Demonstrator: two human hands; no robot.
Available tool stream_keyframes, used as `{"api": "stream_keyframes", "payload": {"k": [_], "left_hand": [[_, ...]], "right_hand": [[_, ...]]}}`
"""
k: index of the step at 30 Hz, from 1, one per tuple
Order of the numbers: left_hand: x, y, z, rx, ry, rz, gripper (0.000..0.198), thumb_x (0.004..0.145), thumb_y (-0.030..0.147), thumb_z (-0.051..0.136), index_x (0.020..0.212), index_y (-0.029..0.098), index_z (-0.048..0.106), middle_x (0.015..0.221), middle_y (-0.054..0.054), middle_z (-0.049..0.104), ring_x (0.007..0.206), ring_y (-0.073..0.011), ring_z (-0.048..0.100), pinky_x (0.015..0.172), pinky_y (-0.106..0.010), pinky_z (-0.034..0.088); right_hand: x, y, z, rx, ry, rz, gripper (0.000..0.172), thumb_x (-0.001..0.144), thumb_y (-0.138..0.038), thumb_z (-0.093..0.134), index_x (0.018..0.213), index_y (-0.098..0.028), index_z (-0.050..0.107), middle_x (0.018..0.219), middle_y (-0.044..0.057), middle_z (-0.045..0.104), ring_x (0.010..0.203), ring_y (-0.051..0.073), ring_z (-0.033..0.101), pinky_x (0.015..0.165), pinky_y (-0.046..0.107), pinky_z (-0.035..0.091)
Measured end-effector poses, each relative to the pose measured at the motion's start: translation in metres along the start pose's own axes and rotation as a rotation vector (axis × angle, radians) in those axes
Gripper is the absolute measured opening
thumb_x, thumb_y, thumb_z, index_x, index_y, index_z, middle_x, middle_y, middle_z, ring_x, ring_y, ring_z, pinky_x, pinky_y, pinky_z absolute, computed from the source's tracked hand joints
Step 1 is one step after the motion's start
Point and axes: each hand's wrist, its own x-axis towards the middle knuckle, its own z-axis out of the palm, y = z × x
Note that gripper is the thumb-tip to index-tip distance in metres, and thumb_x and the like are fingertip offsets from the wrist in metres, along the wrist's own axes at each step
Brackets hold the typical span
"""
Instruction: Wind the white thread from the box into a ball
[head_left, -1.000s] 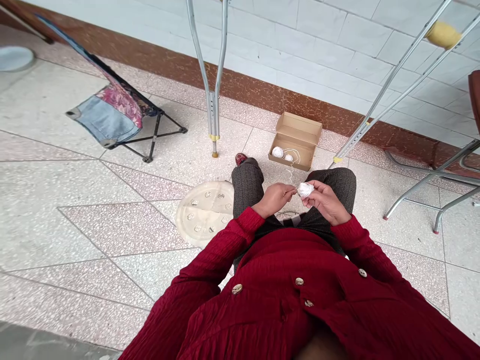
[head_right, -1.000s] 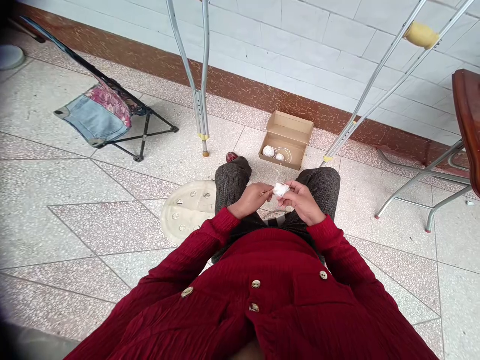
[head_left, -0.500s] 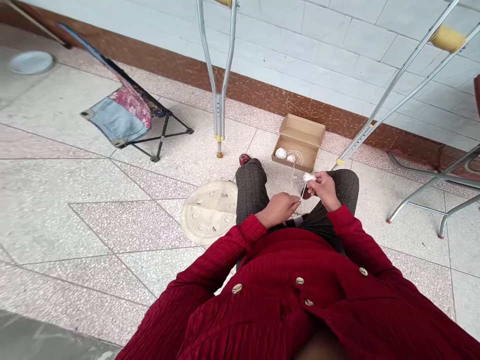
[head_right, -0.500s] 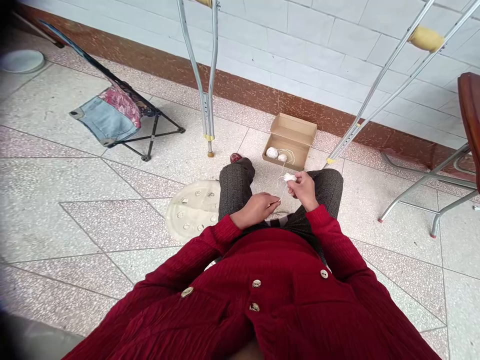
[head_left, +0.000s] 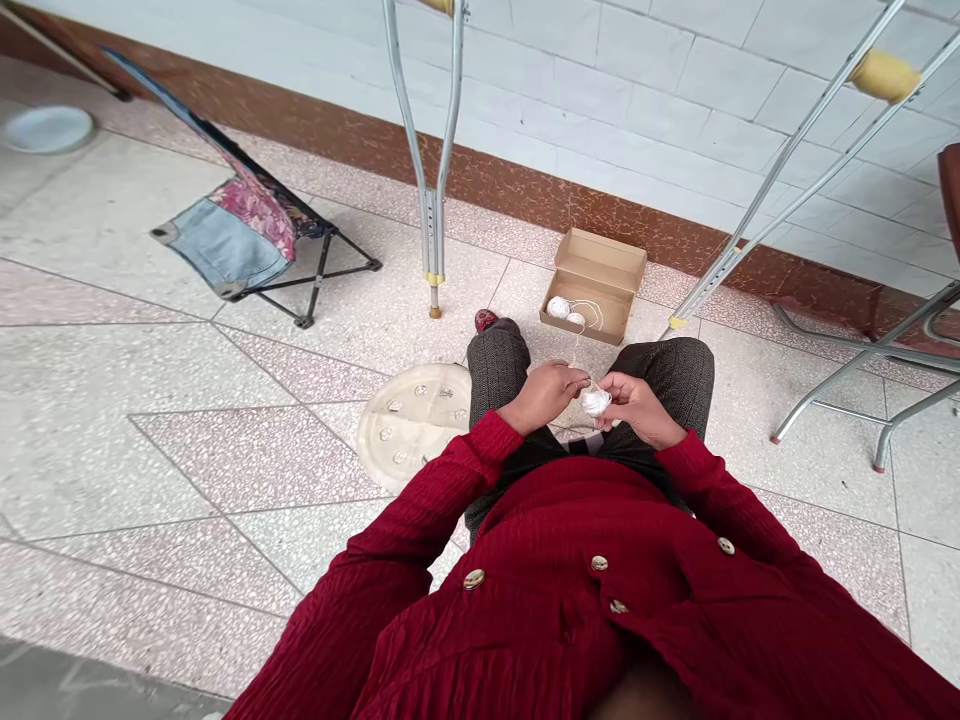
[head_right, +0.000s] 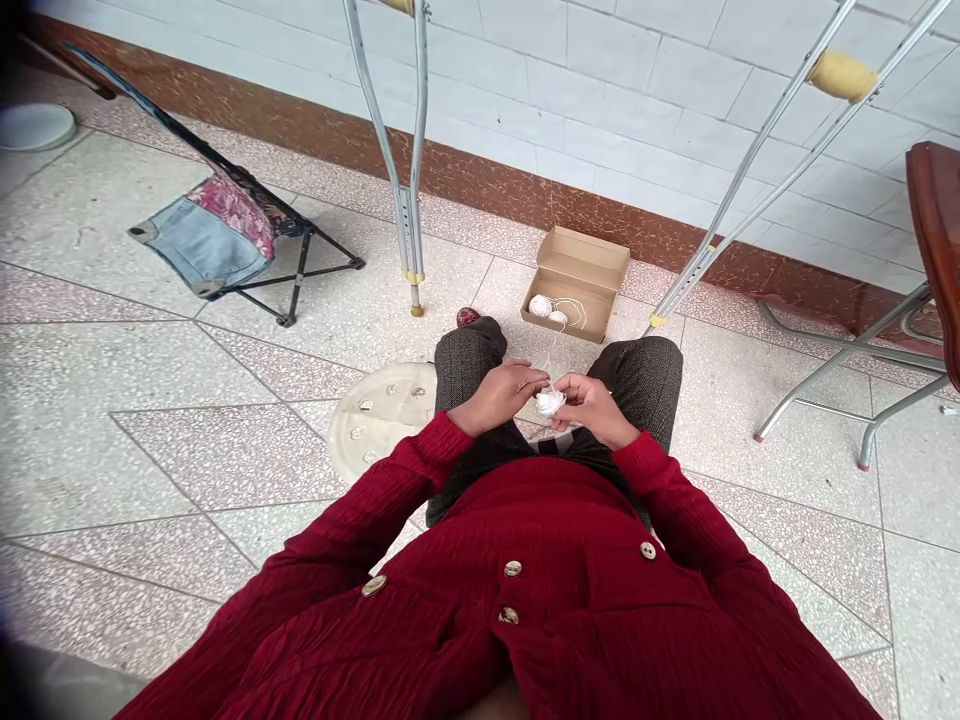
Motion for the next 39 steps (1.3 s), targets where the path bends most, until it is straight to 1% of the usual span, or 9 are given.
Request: {"api": "stream_keyframes", "payload": {"k": [5,10,12,15,19,27,31,34,39], "left_hand": [[-0.007,0.011,0.028,-0.223,-0.083,-0.134,0.038,0.098,0.030,0.047,0.067,0.016,0.062,0.067,0.000,0.064,0.066,-0.0129,0.056,0.068,-0.023,0.039],[-0.020,0.026,0.037,-0.090,-0.150,-0.091,0.035,0.098,0.029,0.047,0.070,0.018,0.063,0.066,-0.003,0.065,0.067,-0.0151,0.058,0.074,-0.025,0.043],[-0.022,0.025,0.028,0.037,-0.126,-0.020,0.030,0.096,0.026,0.050,0.072,0.018,0.066,0.068,-0.005,0.066,0.070,-0.0174,0.059,0.086,-0.029,0.045],[-0.019,0.017,0.009,0.115,-0.062,0.047,0.027,0.096,0.021,0.048,0.078,0.019,0.069,0.073,-0.006,0.068,0.073,-0.0182,0.061,0.102,-0.037,0.041],[-0.009,0.010,-0.008,0.066,-0.037,0.094,0.026,0.095,0.020,0.049,0.079,0.019,0.069,0.073,-0.003,0.067,0.074,-0.0171,0.060,0.104,-0.036,0.039],[-0.007,0.011,0.007,-0.205,0.054,-0.067,0.037,0.098,0.030,0.046,0.067,0.016,0.061,0.068,-0.001,0.061,0.070,-0.0137,0.055,0.072,-0.024,0.038],[-0.013,0.020,0.026,-0.281,-0.054,-0.109,0.039,0.098,0.032,0.047,0.066,0.016,0.061,0.064,0.001,0.059,0.063,-0.0123,0.053,0.067,-0.024,0.037],[-0.015,0.029,0.027,-0.229,-0.093,-0.034,0.038,0.098,0.031,0.048,0.065,0.017,0.061,0.063,0.001,0.060,0.066,-0.0132,0.055,0.077,-0.025,0.043],[-0.011,0.018,0.001,-0.173,0.040,0.049,0.034,0.098,0.030,0.050,0.069,0.018,0.064,0.068,0.003,0.066,0.072,-0.0130,0.060,0.110,-0.035,0.037]], "right_hand": [[0.010,-0.036,-0.004,0.099,0.255,-0.073,0.025,0.068,-0.027,0.076,0.084,-0.020,0.058,0.067,-0.001,0.070,0.049,0.011,0.059,0.045,0.021,0.044],[0.039,-0.017,-0.034,-0.399,0.560,-0.033,0.026,0.063,-0.024,0.074,0.080,-0.023,0.053,0.058,-0.005,0.063,0.044,0.012,0.055,0.041,0.021,0.040],[0.041,0.002,-0.038,-0.510,0.509,-0.032,0.026,0.061,-0.024,0.074,0.078,-0.022,0.055,0.056,-0.006,0.060,0.045,0.011,0.055,0.042,0.021,0.041],[0.033,0.026,-0.030,-0.359,0.242,0.035,0.027,0.058,-0.026,0.075,0.078,-0.021,0.058,0.053,-0.008,0.060,0.043,0.011,0.056,0.044,0.022,0.047],[0.015,0.026,-0.011,-0.174,-0.029,0.064,0.027,0.058,-0.022,0.078,0.079,-0.020,0.061,0.056,-0.007,0.064,0.046,0.011,0.059,0.047,0.023,0.051],[-0.009,-0.036,0.004,0.070,0.181,-0.019,0.028,0.065,-0.027,0.081,0.085,-0.019,0.062,0.063,-0.002,0.068,0.048,0.011,0.058,0.045,0.022,0.044],[0.015,-0.056,-0.016,0.030,0.360,-0.148,0.026,0.068,-0.028,0.077,0.086,-0.020,0.059,0.067,-0.001,0.069,0.051,0.011,0.058,0.046,0.022,0.044],[0.037,-0.045,-0.035,-0.200,0.533,-0.219,0.031,0.062,-0.025,0.077,0.083,-0.022,0.056,0.058,-0.006,0.062,0.047,0.011,0.054,0.043,0.022,0.041],[0.032,-0.001,-0.042,-0.302,0.138,-0.031,0.031,0.058,-0.023,0.080,0.081,-0.019,0.060,0.059,-0.005,0.064,0.046,0.010,0.054,0.045,0.021,0.043]]}}
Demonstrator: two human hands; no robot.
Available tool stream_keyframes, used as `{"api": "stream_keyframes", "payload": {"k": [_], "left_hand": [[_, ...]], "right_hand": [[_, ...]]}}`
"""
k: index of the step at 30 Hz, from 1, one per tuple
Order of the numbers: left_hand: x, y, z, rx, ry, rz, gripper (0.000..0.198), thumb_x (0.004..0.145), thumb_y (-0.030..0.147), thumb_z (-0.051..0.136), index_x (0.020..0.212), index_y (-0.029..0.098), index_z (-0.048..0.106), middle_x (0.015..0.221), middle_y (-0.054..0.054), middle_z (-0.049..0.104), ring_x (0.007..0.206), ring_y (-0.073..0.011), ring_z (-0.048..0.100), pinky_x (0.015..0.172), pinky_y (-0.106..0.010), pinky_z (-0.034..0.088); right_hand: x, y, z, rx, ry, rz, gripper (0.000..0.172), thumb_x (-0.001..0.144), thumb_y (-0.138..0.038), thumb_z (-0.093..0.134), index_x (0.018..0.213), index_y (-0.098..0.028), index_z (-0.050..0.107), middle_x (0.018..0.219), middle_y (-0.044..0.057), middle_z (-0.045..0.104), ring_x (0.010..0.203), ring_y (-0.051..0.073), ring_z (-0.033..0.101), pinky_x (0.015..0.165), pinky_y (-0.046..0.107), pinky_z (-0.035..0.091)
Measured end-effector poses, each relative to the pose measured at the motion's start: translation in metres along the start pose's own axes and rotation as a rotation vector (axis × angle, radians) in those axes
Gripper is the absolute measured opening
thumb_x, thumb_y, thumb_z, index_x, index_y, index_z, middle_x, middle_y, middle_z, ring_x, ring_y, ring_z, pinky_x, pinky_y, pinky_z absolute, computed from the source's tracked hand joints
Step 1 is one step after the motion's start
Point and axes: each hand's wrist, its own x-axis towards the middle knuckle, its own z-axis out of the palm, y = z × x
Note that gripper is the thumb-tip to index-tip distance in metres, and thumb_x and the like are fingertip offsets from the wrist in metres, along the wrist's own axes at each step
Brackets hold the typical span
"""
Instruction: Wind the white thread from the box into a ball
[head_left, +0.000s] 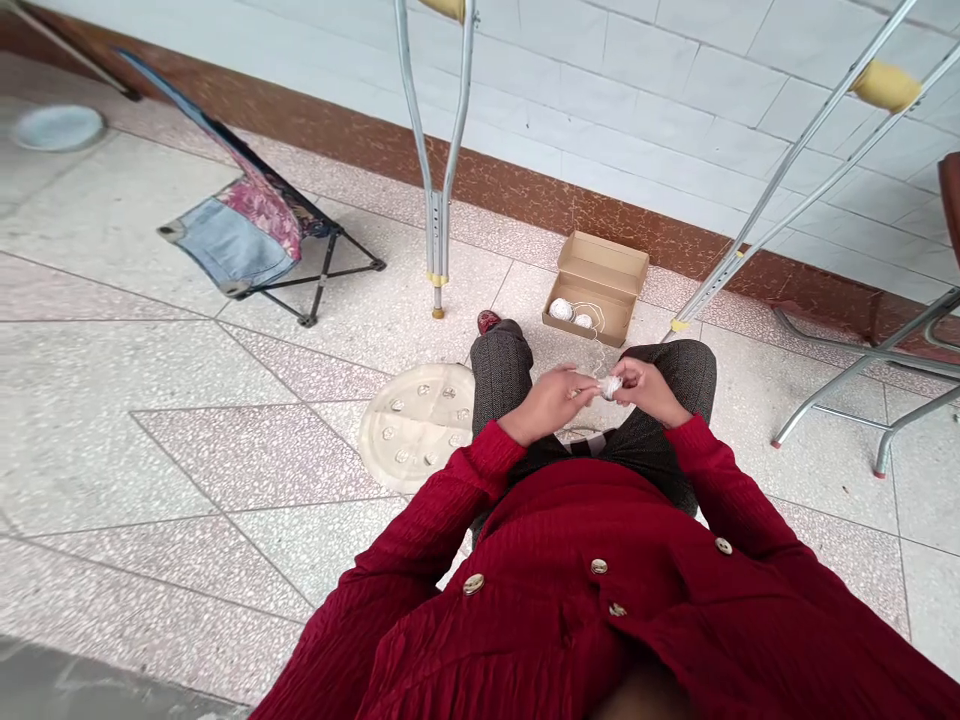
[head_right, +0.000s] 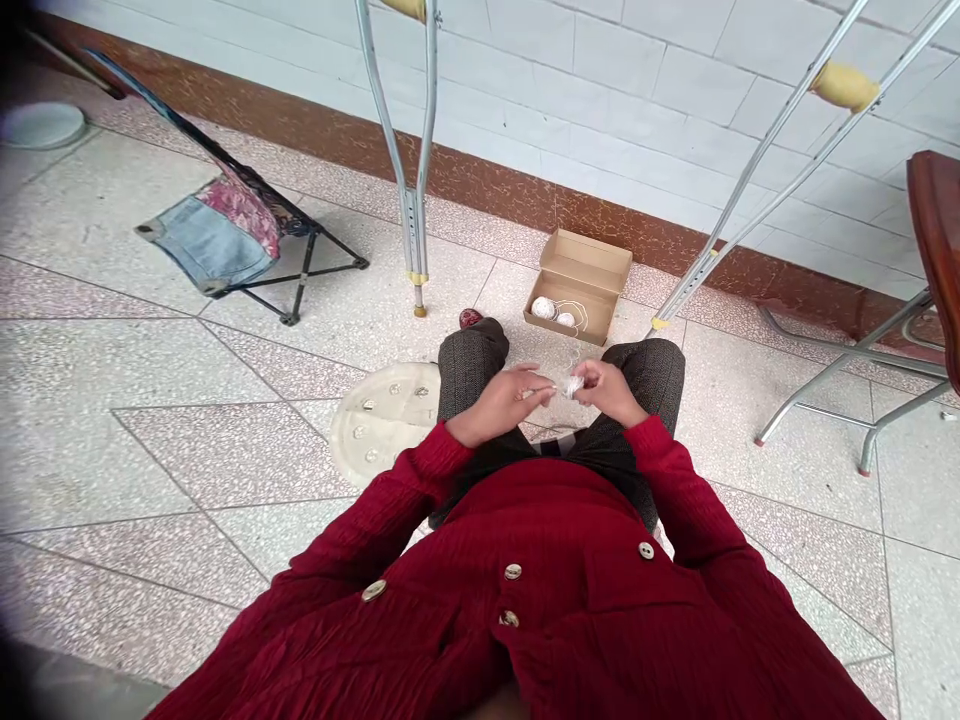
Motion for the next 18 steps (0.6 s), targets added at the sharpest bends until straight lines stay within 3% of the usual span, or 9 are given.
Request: {"api": "stream_keyframes", "payload": {"k": [4,7,11,14,18], "left_hand": [[0.009,-0.008,-0.013,0.031,0.013,0.043,0.037,0.099,0.031,0.048,0.069,0.018,0.064,0.068,0.002,0.067,0.069,-0.0129,0.059,0.109,-0.037,0.038],[0.018,-0.003,-0.010,-0.065,0.011,0.044,0.039,0.099,0.036,0.048,0.069,0.018,0.065,0.069,0.001,0.067,0.072,-0.0136,0.060,0.092,-0.029,0.046],[0.026,0.002,0.002,-0.281,0.039,-0.073,0.044,0.098,0.041,0.050,0.067,0.015,0.066,0.068,-0.001,0.067,0.067,-0.0121,0.060,0.071,-0.023,0.045],[0.025,0.000,0.014,-0.430,-0.006,-0.123,0.047,0.097,0.044,0.052,0.063,0.015,0.065,0.066,-0.002,0.069,0.066,-0.0116,0.062,0.073,-0.023,0.047],[0.019,-0.005,0.024,-0.539,-0.025,-0.177,0.040,0.096,0.047,0.053,0.077,0.015,0.068,0.064,-0.001,0.070,0.066,-0.0121,0.063,0.076,-0.024,0.048]], "right_hand": [[-0.025,-0.001,0.007,0.162,-0.316,0.061,0.035,0.063,-0.025,0.083,0.091,-0.018,0.063,0.063,-0.004,0.067,0.049,0.011,0.060,0.048,0.022,0.047],[-0.035,-0.022,0.008,0.263,-0.346,0.037,0.036,0.066,-0.027,0.085,0.091,-0.018,0.063,0.068,-0.002,0.068,0.052,0.012,0.061,0.049,0.022,0.048],[-0.033,-0.043,0.007,0.403,-0.138,-0.024,0.033,0.068,-0.029,0.085,0.088,-0.019,0.061,0.071,-0.001,0.070,0.052,0.010,0.060,0.047,0.019,0.043],[-0.023,-0.045,0.005,0.498,0.063,-0.073,0.030,0.067,-0.026,0.084,0.086,-0.020,0.061,0.067,-0.002,0.069,0.051,0.009,0.057,0.045,0.018,0.040],[-0.010,-0.043,0.005,0.638,0.228,-0.105,0.026,0.066,-0.022,0.081,0.083,-0.020,0.061,0.069,-0.003,0.069,0.054,0.008,0.059,0.049,0.018,0.045]]}}
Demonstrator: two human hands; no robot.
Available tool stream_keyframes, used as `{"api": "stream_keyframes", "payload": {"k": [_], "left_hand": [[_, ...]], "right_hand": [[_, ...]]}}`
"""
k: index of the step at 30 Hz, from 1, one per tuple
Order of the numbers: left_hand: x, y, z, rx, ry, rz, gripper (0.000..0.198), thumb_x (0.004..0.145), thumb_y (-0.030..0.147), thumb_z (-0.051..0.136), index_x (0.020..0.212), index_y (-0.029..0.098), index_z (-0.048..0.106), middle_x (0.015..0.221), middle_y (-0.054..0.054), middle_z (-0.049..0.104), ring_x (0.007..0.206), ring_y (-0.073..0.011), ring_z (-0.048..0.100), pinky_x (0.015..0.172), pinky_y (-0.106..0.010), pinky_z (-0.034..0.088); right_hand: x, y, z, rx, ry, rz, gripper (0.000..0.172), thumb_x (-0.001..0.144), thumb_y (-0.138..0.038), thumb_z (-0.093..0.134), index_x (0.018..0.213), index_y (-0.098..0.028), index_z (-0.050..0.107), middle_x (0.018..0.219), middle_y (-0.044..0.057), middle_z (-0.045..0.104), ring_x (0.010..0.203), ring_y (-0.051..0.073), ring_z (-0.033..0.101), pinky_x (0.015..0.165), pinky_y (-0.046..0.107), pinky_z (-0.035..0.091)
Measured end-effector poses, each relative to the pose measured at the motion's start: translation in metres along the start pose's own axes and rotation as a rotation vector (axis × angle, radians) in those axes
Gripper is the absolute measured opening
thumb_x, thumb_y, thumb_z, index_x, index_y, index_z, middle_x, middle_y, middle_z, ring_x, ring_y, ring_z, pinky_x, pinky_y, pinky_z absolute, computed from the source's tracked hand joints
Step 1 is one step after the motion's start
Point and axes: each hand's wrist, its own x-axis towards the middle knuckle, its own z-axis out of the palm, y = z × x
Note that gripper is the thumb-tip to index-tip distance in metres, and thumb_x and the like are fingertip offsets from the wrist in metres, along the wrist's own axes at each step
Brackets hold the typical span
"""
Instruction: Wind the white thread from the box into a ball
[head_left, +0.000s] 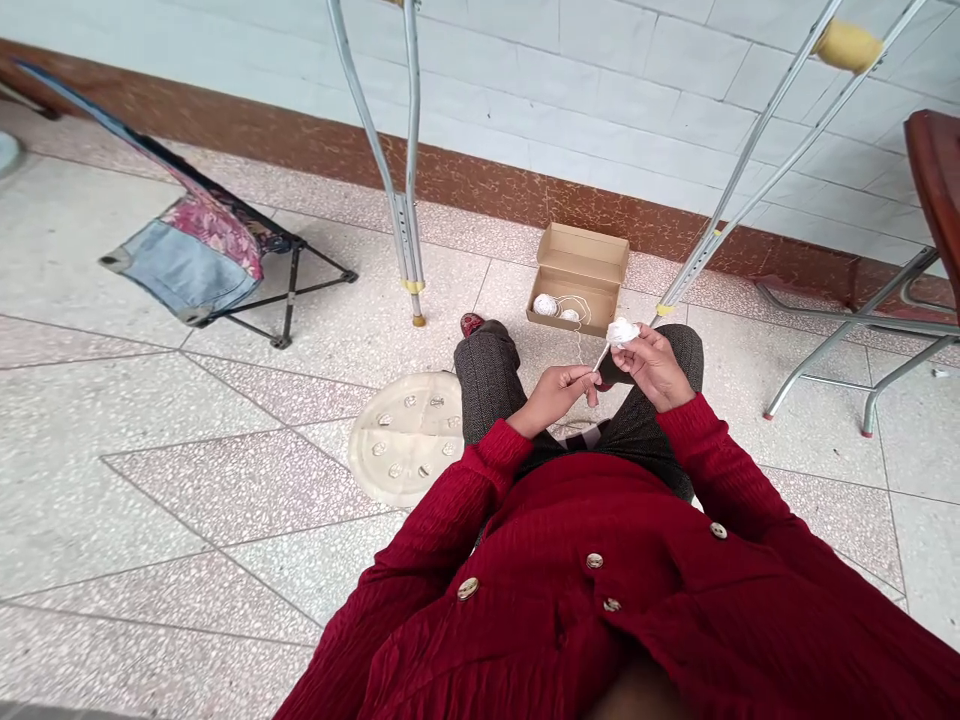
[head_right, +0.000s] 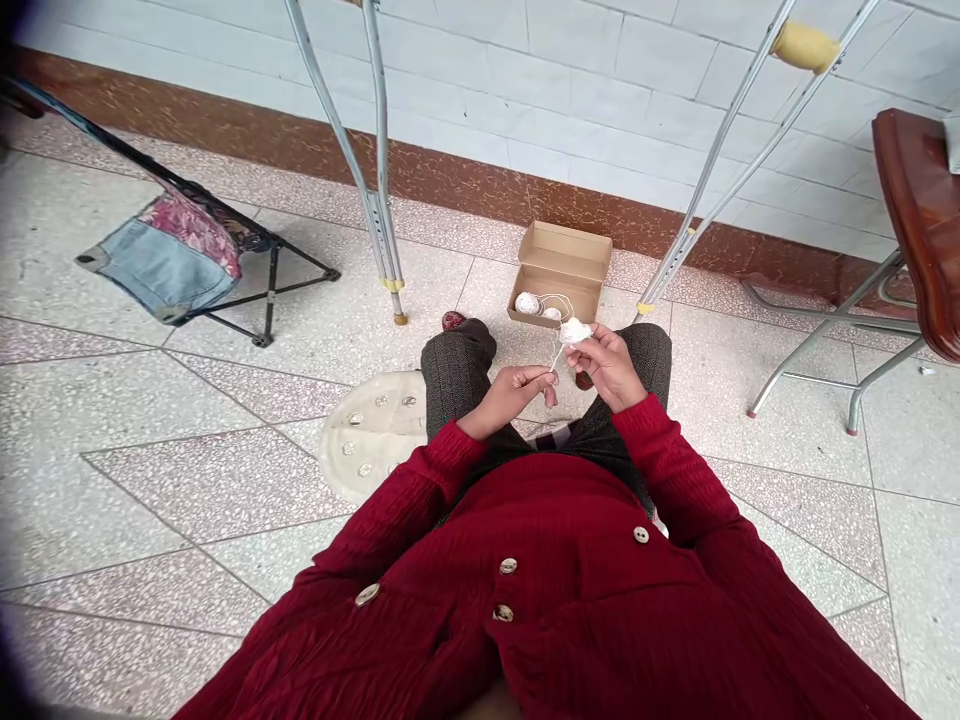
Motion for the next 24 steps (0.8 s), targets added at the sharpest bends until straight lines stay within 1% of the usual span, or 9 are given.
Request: {"api": "stream_keyframes", "payload": {"k": [2,4,7,10,12,15,18,21,24], "left_hand": [[-0.001,-0.002,-0.003,0.031,0.032,-0.015,0.038,0.097,0.047,0.051,0.085,0.016,0.068,0.064,0.000,0.070,0.066,-0.0123,0.063,0.077,-0.024,0.048],[-0.001,-0.003,-0.009,0.074,0.054,-0.022,0.037,0.097,0.047,0.051,0.085,0.016,0.068,0.063,0.000,0.070,0.065,-0.0124,0.062,0.075,-0.024,0.047],[-0.004,-0.002,-0.020,0.051,0.032,-0.019,0.038,0.096,0.047,0.052,0.081,0.016,0.067,0.062,0.000,0.068,0.064,-0.0129,0.063,0.073,-0.024,0.048],[-0.007,0.003,-0.027,0.026,-0.013,-0.017,0.037,0.097,0.043,0.050,0.077,0.016,0.066,0.061,0.000,0.067,0.065,-0.0132,0.065,0.075,-0.025,0.050],[-0.007,0.005,-0.030,0.082,-0.012,-0.010,0.038,0.096,0.039,0.050,0.072,0.016,0.066,0.065,-0.001,0.068,0.069,-0.0136,0.066,0.077,-0.025,0.050],[-0.001,0.004,-0.034,0.206,0.030,0.008,0.036,0.095,0.036,0.050,0.072,0.016,0.070,0.079,-0.002,0.073,0.080,-0.0158,0.067,0.083,-0.027,0.050],[0.010,0.000,-0.038,0.242,0.081,0.024,0.032,0.093,0.038,0.052,0.086,0.017,0.075,0.091,-0.003,0.077,0.091,-0.0195,0.070,0.091,-0.031,0.051],[0.021,0.001,-0.038,0.221,0.135,0.059,0.030,0.090,0.037,0.059,0.107,0.018,0.075,0.112,-0.006,0.076,0.108,-0.0232,0.068,0.103,-0.037,0.049],[0.031,0.010,-0.031,0.185,0.174,0.141,0.046,0.086,0.033,0.067,0.129,0.018,0.066,0.134,-0.010,0.067,0.125,-0.0254,0.061,0.113,-0.042,0.042]], "right_hand": [[0.002,-0.004,0.004,0.073,0.035,-0.006,0.027,0.064,-0.018,0.081,0.082,-0.021,0.061,0.071,-0.003,0.069,0.058,0.008,0.061,0.054,0.017,0.049],[0.003,-0.012,0.009,0.162,0.041,-0.004,0.027,0.063,-0.016,0.079,0.082,-0.021,0.061,0.074,-0.003,0.070,0.063,0.008,0.063,0.057,0.016,0.051],[0.005,-0.026,0.013,0.242,0.033,-0.001,0.025,0.064,-0.017,0.077,0.081,-0.021,0.059,0.073,-0.003,0.070,0.063,0.008,0.062,0.054,0.014,0.049],[0.008,-0.035,0.013,0.230,0.065,0.015,0.022,0.066,-0.017,0.075,0.079,-0.021,0.059,0.069,-0.002,0.069,0.058,0.007,0.059,0.049,0.013,0.047],[0.008,-0.036,0.014,0.222,0.069,0.030,0.021,0.066,-0.017,0.075,0.080,-0.021,0.059,0.069,-0.003,0.068,0.057,0.007,0.058,0.049,0.014,0.047],[0.003,-0.035,0.019,0.208,0.014,0.041,0.025,0.064,-0.015,0.076,0.082,-0.022,0.060,0.073,-0.003,0.070,0.060,0.008,0.061,0.053,0.015,0.050],[-0.003,-0.039,0.026,0.177,-0.029,0.053,0.028,0.063,-0.014,0.077,0.085,-0.022,0.062,0.076,-0.003,0.071,0.065,0.009,0.064,0.056,0.016,0.052],[-0.007,-0.048,0.032,0.166,-0.064,0.055,0.028,0.064,-0.015,0.077,0.088,-0.023,0.062,0.073,-0.004,0.070,0.063,0.009,0.063,0.055,0.017,0.051],[-0.009,-0.057,0.037,0.155,-0.096,0.049,0.029,0.065,-0.016,0.076,0.089,-0.024,0.062,0.072,-0.005,0.067,0.063,0.009,0.061,0.054,0.017,0.050]]}}
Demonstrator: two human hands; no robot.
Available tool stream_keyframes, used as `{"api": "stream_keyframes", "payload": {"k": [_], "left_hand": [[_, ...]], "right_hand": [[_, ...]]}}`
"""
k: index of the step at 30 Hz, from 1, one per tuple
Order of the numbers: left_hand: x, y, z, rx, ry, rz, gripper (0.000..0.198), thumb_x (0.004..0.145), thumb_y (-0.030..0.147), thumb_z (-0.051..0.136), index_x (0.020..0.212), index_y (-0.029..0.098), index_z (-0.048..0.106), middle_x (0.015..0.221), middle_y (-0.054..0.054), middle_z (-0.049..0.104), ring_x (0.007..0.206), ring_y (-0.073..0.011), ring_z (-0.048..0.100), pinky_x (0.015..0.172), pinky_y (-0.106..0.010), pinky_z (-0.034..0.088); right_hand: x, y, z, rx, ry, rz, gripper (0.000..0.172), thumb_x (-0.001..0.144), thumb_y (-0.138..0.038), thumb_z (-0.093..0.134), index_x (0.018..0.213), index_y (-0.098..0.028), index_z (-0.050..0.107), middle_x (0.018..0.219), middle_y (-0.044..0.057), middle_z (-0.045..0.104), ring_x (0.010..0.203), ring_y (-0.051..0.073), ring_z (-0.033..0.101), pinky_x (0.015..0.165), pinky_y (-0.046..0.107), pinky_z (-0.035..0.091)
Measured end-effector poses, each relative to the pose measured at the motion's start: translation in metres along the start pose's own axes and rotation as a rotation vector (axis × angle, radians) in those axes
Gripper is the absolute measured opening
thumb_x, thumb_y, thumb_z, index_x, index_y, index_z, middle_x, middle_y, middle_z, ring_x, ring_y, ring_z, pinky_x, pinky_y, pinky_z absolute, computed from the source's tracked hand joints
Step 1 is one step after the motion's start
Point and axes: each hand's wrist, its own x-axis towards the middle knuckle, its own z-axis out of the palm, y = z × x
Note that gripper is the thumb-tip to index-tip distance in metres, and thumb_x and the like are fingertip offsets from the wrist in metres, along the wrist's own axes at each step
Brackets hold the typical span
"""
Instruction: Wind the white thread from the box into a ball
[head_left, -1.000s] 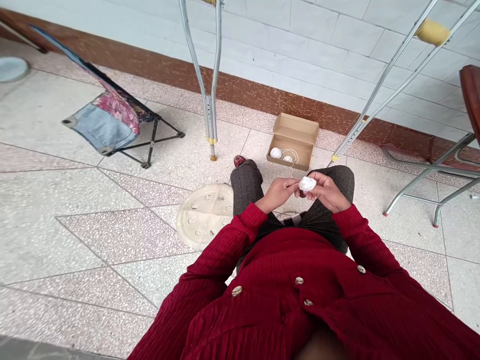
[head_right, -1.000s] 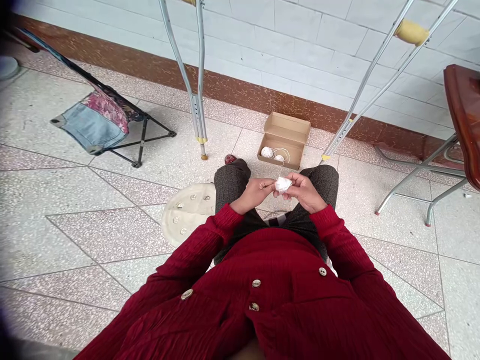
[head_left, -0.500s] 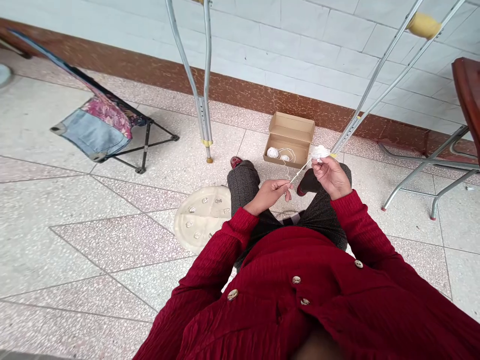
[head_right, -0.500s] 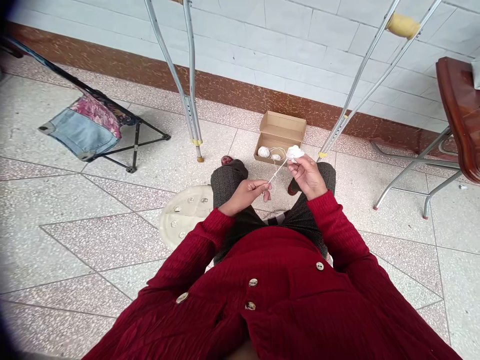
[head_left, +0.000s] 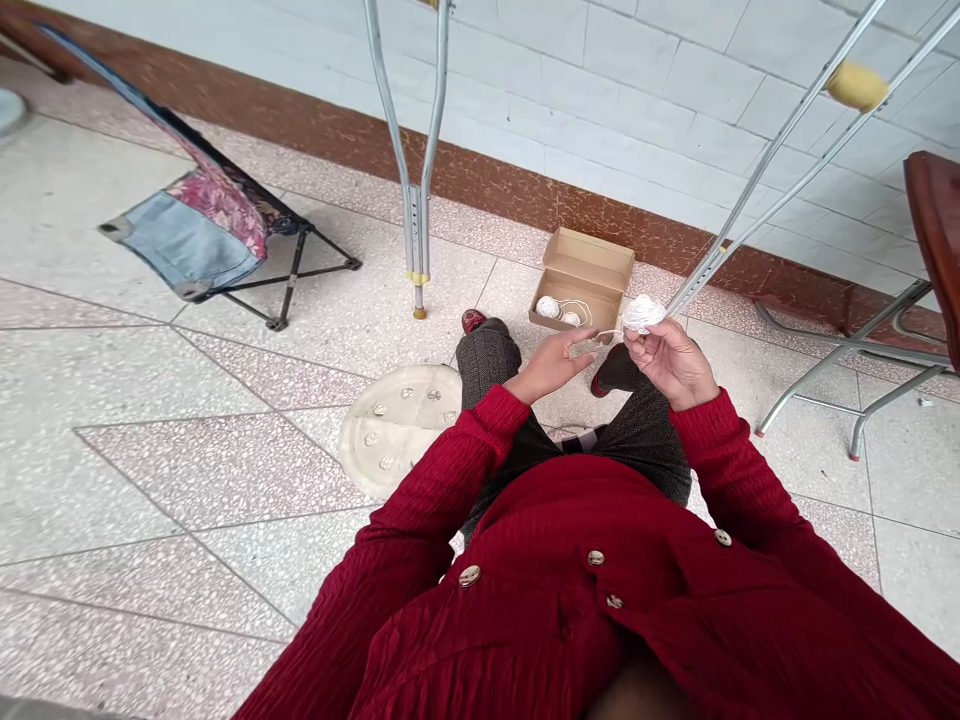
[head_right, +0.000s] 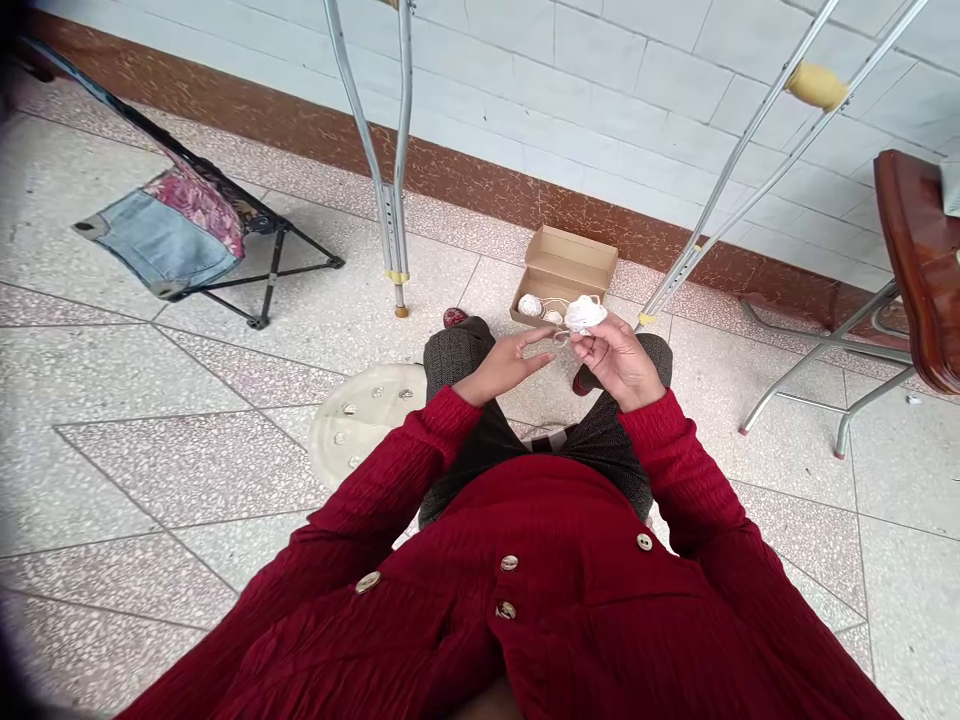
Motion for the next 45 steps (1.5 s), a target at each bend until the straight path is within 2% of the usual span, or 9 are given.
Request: {"api": "stream_keyframes", "payload": {"k": [4,8,11,16,23,30,35,38,45], "left_hand": [[0.014,0.022,0.008,-0.037,0.108,0.128,0.053,0.086,0.030,0.071,0.136,0.020,0.059,0.141,-0.011,0.061,0.132,-0.0250,0.055,0.116,-0.043,0.038],[0.025,0.041,0.011,-0.031,0.167,0.222,0.032,0.085,0.029,0.073,0.116,0.021,0.072,0.135,-0.010,0.065,0.129,-0.0258,0.056,0.116,-0.044,0.037],[0.028,0.049,0.015,-0.101,0.147,0.218,0.017,0.086,0.030,0.072,0.099,0.019,0.077,0.126,-0.010,0.070,0.123,-0.0252,0.060,0.113,-0.042,0.039],[0.029,0.057,0.025,-0.318,0.141,0.161,0.025,0.087,0.037,0.071,0.096,0.016,0.079,0.119,-0.011,0.073,0.114,-0.0235,0.065,0.105,-0.038,0.046],[0.026,0.060,0.021,-0.379,0.123,0.071,0.029,0.085,0.040,0.071,0.098,0.015,0.078,0.107,-0.008,0.076,0.104,-0.0224,0.068,0.098,-0.035,0.049],[0.009,0.056,0.009,-0.487,0.010,-0.007,0.026,0.089,0.036,0.063,0.080,0.015,0.075,0.088,-0.005,0.076,0.094,-0.0182,0.068,0.099,-0.033,0.048],[-0.001,0.055,0.005,-0.485,-0.068,-0.035,0.029,0.087,0.043,0.067,0.088,0.016,0.078,0.099,-0.006,0.077,0.101,-0.0210,0.068,0.099,-0.035,0.048],[-0.003,0.057,0.005,-0.412,-0.064,-0.011,0.029,0.086,0.045,0.069,0.090,0.017,0.078,0.101,-0.004,0.077,0.101,-0.0207,0.067,0.097,-0.034,0.049],[-0.006,0.052,0.003,-0.363,0.022,-0.004,0.034,0.093,0.041,0.058,0.081,0.015,0.075,0.084,-0.006,0.077,0.091,-0.0185,0.068,0.096,-0.033,0.050]], "right_hand": [[-0.002,-0.007,0.009,-0.023,-0.005,0.002,0.025,0.067,-0.016,0.073,0.087,-0.024,0.060,0.074,-0.004,0.065,0.064,0.009,0.059,0.054,0.018,0.049],[-0.007,-0.012,0.020,-0.074,0.009,0.005,0.021,0.069,-0.019,0.073,0.082,-0.024,0.057,0.072,-0.003,0.062,0.062,0.011,0.055,0.050,0.020,0.047],[-0.010,-0.015,0.024,-0.081,-0.008,0.004,0.021,0.070,-0.020,0.072,0.082,-0.024,0.056,0.070,-0.003,0.059,0.061,0.011,0.052,0.048,0.020,0.046],[-0.013,-0.019,0.026,-0.061,-0.043,-0.009,0.023,0.071,-0.020,0.073,0.084,-0.024,0.054,0.070,-0.003,0.056,0.060,0.010,0.050,0.049,0.019,0.046],[-0.017,-0.030,0.024,-0.046,-0.102,-0.015,0.026,0.071,-0.022,0.075,0.086,-0.025,0.054,0.068,-0.004,0.053,0.056,0.009,0.046,0.043,0.017,0.040],[-0.009,-0.028,0.016,-0.098,0.073,-0.084,0.023,0.068,-0.019,0.072,0.085,-0.024,0.057,0.073,-0.003,0.059,0.061,0.009,0.053,0.050,0.017,0.048],[-0.005,-0.022,0.012,-0.127,0.127,-0.095,0.018,0.070,-0.019,0.071,0.083,-0.023,0.058,0.074,-0.002,0.062,0.063,0.010,0.056,0.050,0.017,0.049],[-0.003,-0.020,0.011,-0.124,0.131,-0.085,0.016,0.072,-0.020,0.071,0.081,-0.022,0.057,0.073,-0.002,0.062,0.061,0.009,0.055,0.050,0.017,0.049],[-0.008,-0.019,0.016,-0.034,0.102,-0.093,0.020,0.068,-0.015,0.072,0.082,-0.022,0.060,0.075,-0.002,0.065,0.064,0.008,0.056,0.053,0.016,0.049]]}}
